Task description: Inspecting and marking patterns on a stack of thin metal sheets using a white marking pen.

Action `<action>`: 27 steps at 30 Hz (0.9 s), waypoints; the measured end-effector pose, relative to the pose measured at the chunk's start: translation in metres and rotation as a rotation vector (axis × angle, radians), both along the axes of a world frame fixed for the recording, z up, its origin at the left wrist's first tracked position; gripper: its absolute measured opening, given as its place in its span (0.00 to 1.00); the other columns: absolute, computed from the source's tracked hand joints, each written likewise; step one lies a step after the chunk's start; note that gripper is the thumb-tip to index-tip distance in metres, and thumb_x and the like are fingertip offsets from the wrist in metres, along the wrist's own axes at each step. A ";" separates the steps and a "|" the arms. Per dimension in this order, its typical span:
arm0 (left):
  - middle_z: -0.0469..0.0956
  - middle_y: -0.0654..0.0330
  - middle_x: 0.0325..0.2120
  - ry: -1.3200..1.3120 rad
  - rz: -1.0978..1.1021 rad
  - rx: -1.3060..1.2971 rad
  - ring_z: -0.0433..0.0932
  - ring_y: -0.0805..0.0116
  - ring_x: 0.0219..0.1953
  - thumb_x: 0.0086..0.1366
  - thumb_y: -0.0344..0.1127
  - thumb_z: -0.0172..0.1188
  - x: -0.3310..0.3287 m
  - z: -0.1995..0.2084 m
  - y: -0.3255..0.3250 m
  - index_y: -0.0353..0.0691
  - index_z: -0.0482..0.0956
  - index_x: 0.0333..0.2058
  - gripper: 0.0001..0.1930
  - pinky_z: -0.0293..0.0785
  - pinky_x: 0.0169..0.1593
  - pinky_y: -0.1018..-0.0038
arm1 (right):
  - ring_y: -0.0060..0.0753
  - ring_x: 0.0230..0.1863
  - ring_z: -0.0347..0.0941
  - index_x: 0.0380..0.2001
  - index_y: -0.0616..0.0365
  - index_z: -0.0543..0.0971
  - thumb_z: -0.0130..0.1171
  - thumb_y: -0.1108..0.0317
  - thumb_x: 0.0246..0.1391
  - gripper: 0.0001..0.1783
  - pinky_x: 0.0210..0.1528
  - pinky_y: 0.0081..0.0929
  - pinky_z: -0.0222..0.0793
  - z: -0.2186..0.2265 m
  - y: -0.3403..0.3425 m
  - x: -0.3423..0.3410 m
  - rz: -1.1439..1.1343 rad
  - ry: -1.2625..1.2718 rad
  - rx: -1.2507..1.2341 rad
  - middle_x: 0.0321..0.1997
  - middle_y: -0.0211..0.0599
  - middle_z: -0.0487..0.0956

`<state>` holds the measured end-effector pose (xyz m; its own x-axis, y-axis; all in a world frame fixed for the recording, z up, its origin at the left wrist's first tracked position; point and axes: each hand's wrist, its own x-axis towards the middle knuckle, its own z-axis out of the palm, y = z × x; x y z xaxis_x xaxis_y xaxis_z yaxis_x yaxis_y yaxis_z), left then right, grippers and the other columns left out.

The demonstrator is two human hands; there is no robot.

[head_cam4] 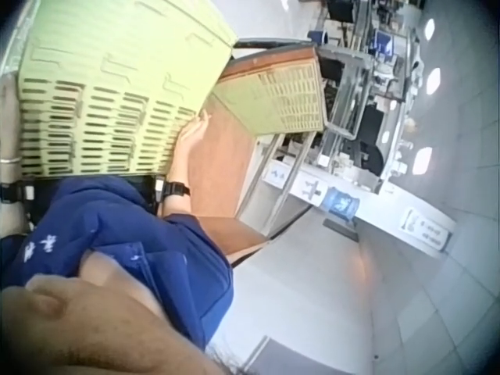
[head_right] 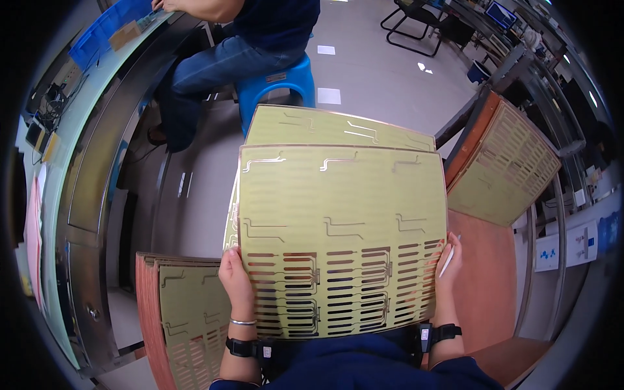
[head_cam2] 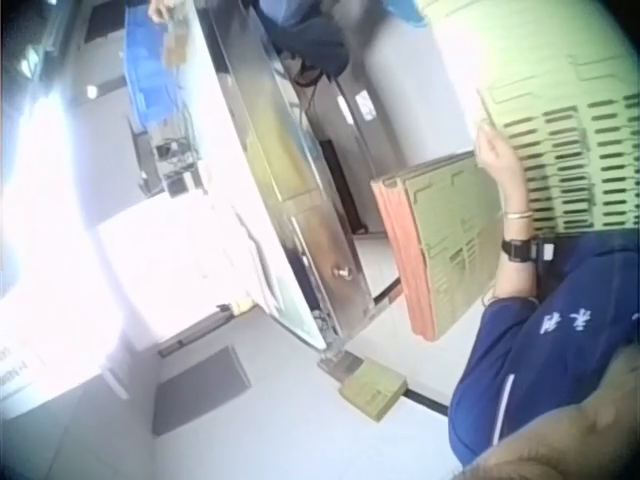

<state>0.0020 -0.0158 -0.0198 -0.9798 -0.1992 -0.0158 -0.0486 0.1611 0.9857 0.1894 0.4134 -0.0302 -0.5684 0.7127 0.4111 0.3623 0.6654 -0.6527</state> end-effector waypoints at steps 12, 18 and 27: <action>0.73 0.67 0.26 -0.061 0.012 0.234 0.66 0.82 0.29 0.74 0.38 0.46 -0.004 0.006 0.003 0.32 0.75 0.32 0.16 0.66 0.35 0.82 | 0.25 0.33 0.72 0.42 0.63 0.75 0.47 0.66 0.67 0.12 0.38 0.22 0.68 -0.004 0.008 0.049 0.002 0.078 -0.255 0.32 0.35 0.77; 0.73 0.67 0.26 -0.061 0.016 0.309 0.66 0.82 0.28 0.71 0.35 0.51 -0.010 0.026 0.003 0.33 0.74 0.30 0.12 0.67 0.34 0.81 | 0.17 0.23 0.68 0.33 0.61 0.73 0.49 0.62 0.67 0.13 0.26 0.17 0.65 0.038 -0.021 0.026 -0.006 0.276 -0.602 0.23 0.27 0.71; 0.72 0.68 0.27 0.027 -0.036 0.403 0.67 0.81 0.30 0.70 0.31 0.51 -0.013 0.073 -0.004 0.36 0.71 0.30 0.09 0.67 0.37 0.81 | 0.16 0.22 0.68 0.33 0.63 0.75 0.51 0.64 0.65 0.12 0.25 0.17 0.65 0.085 -0.017 0.016 0.052 0.438 -0.543 0.23 0.27 0.72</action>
